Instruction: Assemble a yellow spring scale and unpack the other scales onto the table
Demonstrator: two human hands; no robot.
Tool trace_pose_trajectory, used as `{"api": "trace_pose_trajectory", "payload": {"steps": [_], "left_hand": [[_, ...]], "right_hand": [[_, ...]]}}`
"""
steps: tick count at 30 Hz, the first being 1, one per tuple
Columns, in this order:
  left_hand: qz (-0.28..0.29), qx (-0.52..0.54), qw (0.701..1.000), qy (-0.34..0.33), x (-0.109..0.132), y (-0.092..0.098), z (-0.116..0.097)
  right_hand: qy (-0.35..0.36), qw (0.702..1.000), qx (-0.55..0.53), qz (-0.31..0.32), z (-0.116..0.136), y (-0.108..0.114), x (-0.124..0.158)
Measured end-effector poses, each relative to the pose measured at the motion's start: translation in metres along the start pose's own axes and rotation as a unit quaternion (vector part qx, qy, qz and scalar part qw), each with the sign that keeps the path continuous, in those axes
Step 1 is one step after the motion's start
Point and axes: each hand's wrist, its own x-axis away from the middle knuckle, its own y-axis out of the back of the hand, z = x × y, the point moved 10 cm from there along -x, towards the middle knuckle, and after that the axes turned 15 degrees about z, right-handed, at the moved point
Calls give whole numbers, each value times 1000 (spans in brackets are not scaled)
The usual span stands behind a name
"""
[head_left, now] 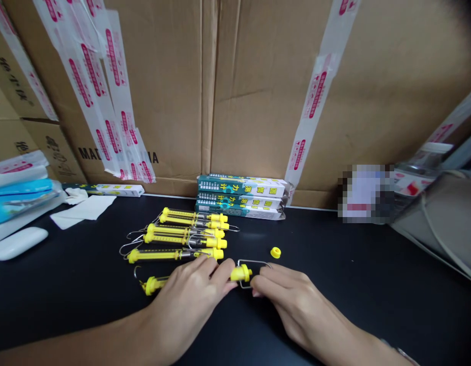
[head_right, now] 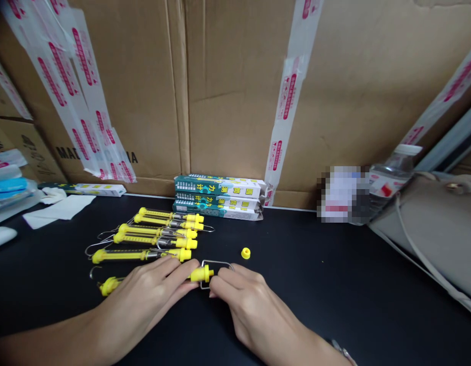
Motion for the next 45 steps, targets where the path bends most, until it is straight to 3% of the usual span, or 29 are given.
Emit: {"api": "trace_pose_trajectory", "payload": {"steps": [17,24,31,40,45], "left_hand": [[-131,-78,986,-64,14,17,-17],[-177,-65,981,-53,18,30,-14],[-216,-85,971,-60,25,42,-18],[-194,-66,976,-73,26,37,-18],[-167,-61,980,-87,23,38,-20]], "right_hand": [[-21,1000,15,5,2,-4,2],[-51,997,58,-26,0,1,0],[-14,997,48,-63,8,10,3],[-19,989,-2,-149,4,23,14],[-66,987,1,-147,-4,19,17]]}}
